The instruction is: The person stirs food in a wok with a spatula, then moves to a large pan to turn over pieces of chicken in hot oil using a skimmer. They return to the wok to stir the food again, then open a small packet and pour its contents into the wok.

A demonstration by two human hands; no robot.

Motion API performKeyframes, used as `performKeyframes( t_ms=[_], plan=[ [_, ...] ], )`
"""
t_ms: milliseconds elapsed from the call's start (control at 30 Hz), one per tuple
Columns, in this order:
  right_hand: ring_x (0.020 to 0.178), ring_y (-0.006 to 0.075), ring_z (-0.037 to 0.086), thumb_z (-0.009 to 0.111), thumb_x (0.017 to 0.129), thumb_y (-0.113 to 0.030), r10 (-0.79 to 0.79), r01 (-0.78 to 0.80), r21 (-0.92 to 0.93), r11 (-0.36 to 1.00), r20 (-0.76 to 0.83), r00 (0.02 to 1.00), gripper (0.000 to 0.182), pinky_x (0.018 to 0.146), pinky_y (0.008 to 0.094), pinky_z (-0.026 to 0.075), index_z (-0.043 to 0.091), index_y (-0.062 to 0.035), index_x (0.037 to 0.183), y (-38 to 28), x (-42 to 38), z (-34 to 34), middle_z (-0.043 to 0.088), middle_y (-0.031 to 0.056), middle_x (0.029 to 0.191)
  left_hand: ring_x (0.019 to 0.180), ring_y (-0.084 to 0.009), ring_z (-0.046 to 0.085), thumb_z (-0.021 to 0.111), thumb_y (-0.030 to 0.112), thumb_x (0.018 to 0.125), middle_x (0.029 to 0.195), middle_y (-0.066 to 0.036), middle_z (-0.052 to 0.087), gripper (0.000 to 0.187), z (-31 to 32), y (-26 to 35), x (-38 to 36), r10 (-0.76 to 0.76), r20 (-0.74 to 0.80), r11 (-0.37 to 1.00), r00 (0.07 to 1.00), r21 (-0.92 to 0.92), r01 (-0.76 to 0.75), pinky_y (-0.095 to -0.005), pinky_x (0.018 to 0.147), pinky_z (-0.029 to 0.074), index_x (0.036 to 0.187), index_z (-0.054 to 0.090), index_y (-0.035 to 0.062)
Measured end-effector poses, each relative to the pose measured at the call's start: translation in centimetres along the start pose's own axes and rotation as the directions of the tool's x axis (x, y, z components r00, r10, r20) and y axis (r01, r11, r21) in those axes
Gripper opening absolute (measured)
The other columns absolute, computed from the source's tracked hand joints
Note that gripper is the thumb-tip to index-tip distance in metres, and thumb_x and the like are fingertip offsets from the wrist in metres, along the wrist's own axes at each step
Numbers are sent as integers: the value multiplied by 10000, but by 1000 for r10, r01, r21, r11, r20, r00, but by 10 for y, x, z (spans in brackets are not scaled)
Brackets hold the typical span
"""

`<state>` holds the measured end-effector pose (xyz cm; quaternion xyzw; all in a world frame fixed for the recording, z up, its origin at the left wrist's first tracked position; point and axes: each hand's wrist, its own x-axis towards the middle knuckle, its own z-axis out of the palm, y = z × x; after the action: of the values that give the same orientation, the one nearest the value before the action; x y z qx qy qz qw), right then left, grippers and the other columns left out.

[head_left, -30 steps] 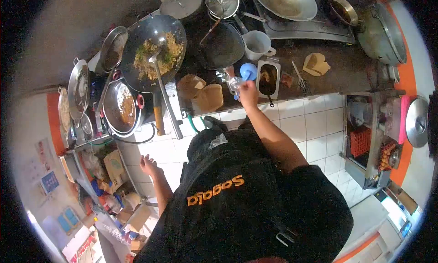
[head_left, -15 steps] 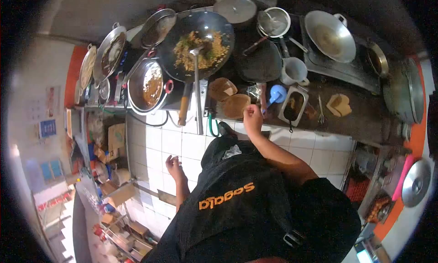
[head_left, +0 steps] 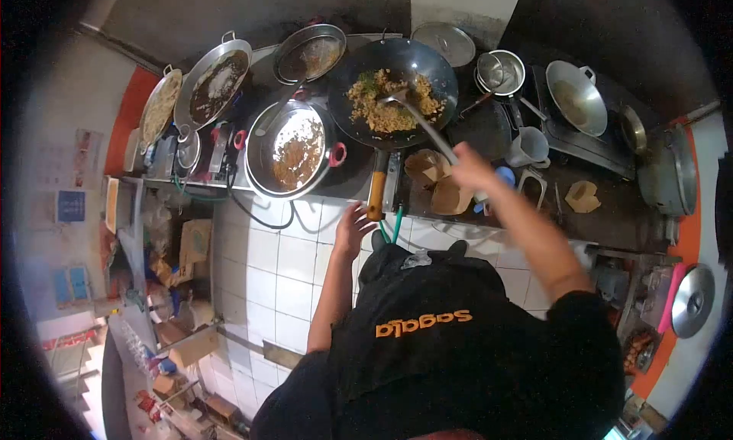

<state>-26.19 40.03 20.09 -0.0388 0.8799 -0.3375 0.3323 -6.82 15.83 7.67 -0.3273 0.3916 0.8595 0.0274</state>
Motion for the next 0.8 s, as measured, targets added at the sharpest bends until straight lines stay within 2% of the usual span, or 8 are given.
performKeyframes(
  t_ms=[67,100,133,200,300,433,533,800],
  plan=[
    [756,238,574,534,746,-95,-128,132,-210,969,31,991,327,534,369,479,510,-20,1063,-3,-1,-58,570,154,857,931,-242,555,442,389,883,1050,-115,540,479,2,13,20,-113,238,989,965,121,86,-384,805,459,1211,405,42],
    [735,238,584,564,757,-138,-75,76,-374,924,17,997,398,572,374,493,503,-25,1133,-49,-38,-86,577,148,846,901,-227,567,471,378,879,1039,-102,546,442,9,20,24,-174,295,977,940,174,126,-385,785,471,1174,438,51],
    [703,239,599,567,765,-154,-240,201,-526,826,-6,971,400,540,361,496,517,-26,1140,-40,-37,-108,587,154,867,850,-207,582,522,331,869,986,-78,570,383,15,26,22,-178,260,975,949,176,135,-353,753,487,1131,471,56],
    [458,198,556,545,774,-122,148,-38,-554,831,155,977,215,420,330,464,569,8,943,-114,-73,-137,593,132,705,814,-190,593,560,257,862,938,-68,591,328,11,26,38,-275,359,953,892,226,202,-315,719,498,1103,485,47],
    [368,99,425,501,834,-86,329,-136,-608,782,218,919,181,324,273,398,541,-11,994,-141,-78,-149,439,22,520,799,-182,593,571,214,858,934,-82,587,323,0,13,60,-323,454,941,831,252,228,-324,724,501,1091,467,16],
    [363,99,414,488,859,-116,362,-255,-447,857,170,917,149,321,278,410,524,7,933,-129,-57,-101,426,15,517,775,-184,598,543,168,877,882,-76,582,220,8,29,48,-304,480,949,823,226,219,-331,734,510,1025,494,12],
    [395,121,442,515,853,-189,179,-177,-66,982,20,984,180,306,284,380,550,-25,920,-76,-13,-36,427,16,522,822,-195,604,555,213,874,952,-84,596,283,6,32,48,-330,516,942,791,240,236,-342,729,522,1070,482,23],
    [351,143,444,462,887,-214,126,-123,30,992,-110,986,286,311,302,379,506,-31,1102,-105,-27,57,461,52,531,847,-201,599,559,221,873,942,-88,585,296,5,35,46,-353,513,933,783,254,254,-336,756,512,1072,471,20]
  ],
)
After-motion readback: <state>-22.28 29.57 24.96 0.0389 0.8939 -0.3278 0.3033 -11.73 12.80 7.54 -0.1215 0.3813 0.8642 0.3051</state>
